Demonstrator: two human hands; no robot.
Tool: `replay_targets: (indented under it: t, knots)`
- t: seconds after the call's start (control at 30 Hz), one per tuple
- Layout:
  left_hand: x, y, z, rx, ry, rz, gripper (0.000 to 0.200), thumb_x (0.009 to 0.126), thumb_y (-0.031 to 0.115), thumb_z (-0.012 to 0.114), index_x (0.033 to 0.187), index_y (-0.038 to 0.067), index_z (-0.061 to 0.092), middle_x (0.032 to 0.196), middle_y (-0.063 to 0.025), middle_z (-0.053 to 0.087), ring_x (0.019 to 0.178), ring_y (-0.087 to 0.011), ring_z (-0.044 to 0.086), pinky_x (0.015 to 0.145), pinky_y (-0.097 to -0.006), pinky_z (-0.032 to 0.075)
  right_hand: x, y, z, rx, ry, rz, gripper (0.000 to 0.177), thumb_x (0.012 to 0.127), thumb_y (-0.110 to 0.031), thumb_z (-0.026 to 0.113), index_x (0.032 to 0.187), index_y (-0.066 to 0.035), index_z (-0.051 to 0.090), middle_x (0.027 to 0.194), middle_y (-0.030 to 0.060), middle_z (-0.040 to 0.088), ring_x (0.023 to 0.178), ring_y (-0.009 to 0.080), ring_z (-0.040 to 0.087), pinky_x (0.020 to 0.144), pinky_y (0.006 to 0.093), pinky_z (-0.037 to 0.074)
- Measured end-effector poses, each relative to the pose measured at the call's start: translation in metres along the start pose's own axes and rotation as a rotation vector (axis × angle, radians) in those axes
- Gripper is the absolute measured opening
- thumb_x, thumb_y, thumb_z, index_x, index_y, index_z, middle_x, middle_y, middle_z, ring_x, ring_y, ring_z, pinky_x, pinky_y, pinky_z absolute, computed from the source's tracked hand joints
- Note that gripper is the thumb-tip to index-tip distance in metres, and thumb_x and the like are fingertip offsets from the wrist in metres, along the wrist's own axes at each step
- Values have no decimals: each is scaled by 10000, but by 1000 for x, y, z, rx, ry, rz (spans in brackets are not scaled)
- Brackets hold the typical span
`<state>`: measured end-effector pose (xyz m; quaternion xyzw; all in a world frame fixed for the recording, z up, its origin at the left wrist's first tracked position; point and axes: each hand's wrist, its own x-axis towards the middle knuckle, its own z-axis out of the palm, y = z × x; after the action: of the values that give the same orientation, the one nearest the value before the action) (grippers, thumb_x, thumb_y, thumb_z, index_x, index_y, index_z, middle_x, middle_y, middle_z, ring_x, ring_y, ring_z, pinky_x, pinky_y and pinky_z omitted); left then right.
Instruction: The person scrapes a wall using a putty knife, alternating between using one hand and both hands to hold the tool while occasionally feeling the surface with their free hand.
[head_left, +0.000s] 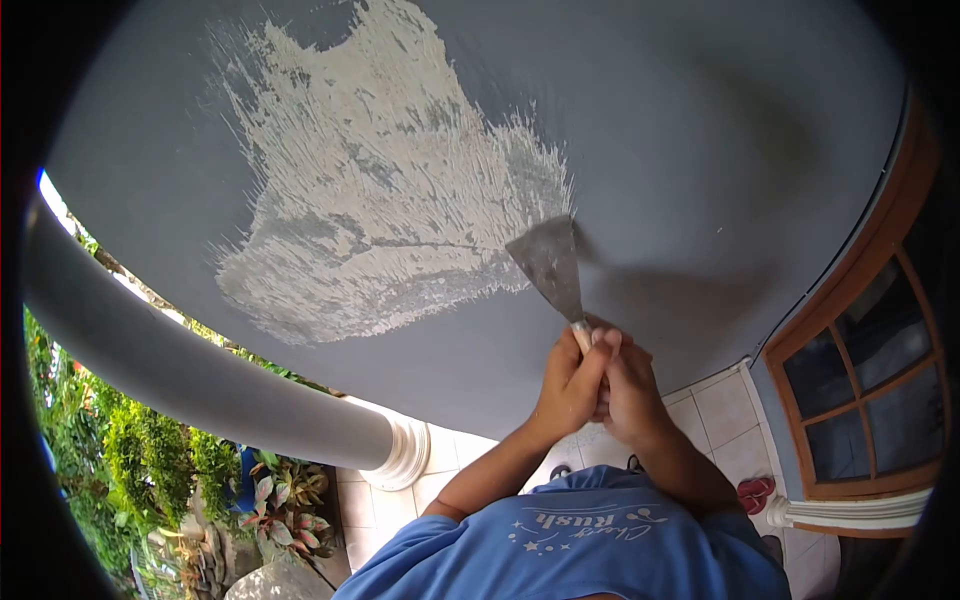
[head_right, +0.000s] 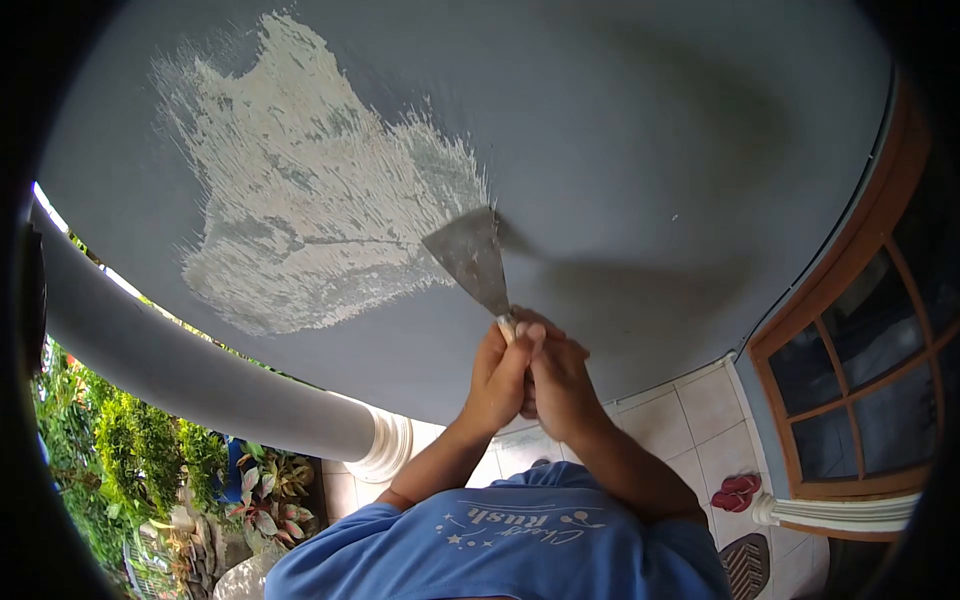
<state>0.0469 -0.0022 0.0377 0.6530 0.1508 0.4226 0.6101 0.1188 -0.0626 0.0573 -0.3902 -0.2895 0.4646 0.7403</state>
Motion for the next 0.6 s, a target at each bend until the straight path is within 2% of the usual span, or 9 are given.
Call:
replay_targets:
  t: [0.07, 0.17, 0.2, 0.3, 0.33, 0.43, 0.5, 0.57, 0.6]
  knots:
    - [27, 20, -3, -85, -48, -137, 299, 996, 306, 535, 998, 7, 534, 777, -39, 585, 717, -94, 571, 647, -227, 480, 6, -8, 2, 55, -3, 92, 380, 996, -493, 494, 1031, -121, 564, 617, -60, 419, 483, 16, 361, 396, 194, 274]
    - [36, 54, -8, -37, -141, -182, 289, 1000, 299, 532, 1013, 10, 537, 808, -64, 611, 752, -100, 586, 698, -239, 492, 26, -25, 6, 110, -190, -9, 405, 1028, -445, 440, 847, -94, 531, 582, -55, 377, 437, 23, 339, 360, 203, 262]
    - [36, 57, -10, -30, -175, -173, 289, 1003, 299, 528, 1019, 11, 538, 825, -76, 626, 764, -101, 594, 704, -240, 494, 20, -21, 3, 142, -247, -15, 392, 1034, -450, 413, 894, -100, 522, 594, -61, 363, 458, 26, 327, 390, 197, 259]
    - [18, 55, -16, -88, -274, -146, 294, 1013, 304, 516, 1038, 12, 537, 882, -116, 674, 801, -104, 619, 707, -239, 501, -4, -19, 2, 149, -262, 154, 345, 1019, -447, 458, 892, -136, 537, 615, -55, 396, 489, 32, 346, 428, 210, 269]
    - [14, 43, -21, -132, -303, -148, 314, 1020, 322, 502, 1042, 11, 534, 953, -151, 694, 848, -118, 635, 724, -241, 502, -9, -9, -2, 150, -247, 159, 336, 1019, -442, 459, 907, -133, 534, 615, -56, 394, 489, 30, 347, 427, 209, 270]
    - [-9, 25, -23, -68, -250, -219, 331, 1025, 334, 485, 1040, 7, 538, 970, -151, 693, 849, -125, 634, 733, -240, 501, -17, 18, -5, 156, -179, 162, 335, 1024, -438, 443, 979, -117, 526, 617, -56, 391, 481, 24, 341, 420, 204, 267]
    - [-5, 27, -19, -11, -192, -172, 348, 1027, 349, 475, 1045, 7, 537, 890, -116, 675, 829, -124, 629, 726, -234, 501, -20, 13, 7, 164, -88, 115, 375, 1034, -451, 406, 1060, -95, 522, 620, -51, 394, 469, 23, 327, 410, 199, 256]
    - [12, 38, -19, 29, -158, -168, 354, 1026, 357, 478, 1051, 7, 531, 832, -89, 653, 781, -110, 623, 689, -225, 502, -6, 6, 11, 263, -73, 79, 349, 1028, -399, 465, 1121, -76, 558, 622, -55, 404, 468, 19, 343, 403, 206, 265]
    - [22, 53, -16, 25, -162, -190, 367, 1024, 370, 482, 1034, 8, 543, 771, -54, 610, 690, -82, 597, 612, -208, 489, 4, -1, 13, 281, -96, 53, 350, 1024, -390, 479, 1141, -72, 566, 622, -55, 405, 467, 21, 346, 401, 208, 268]
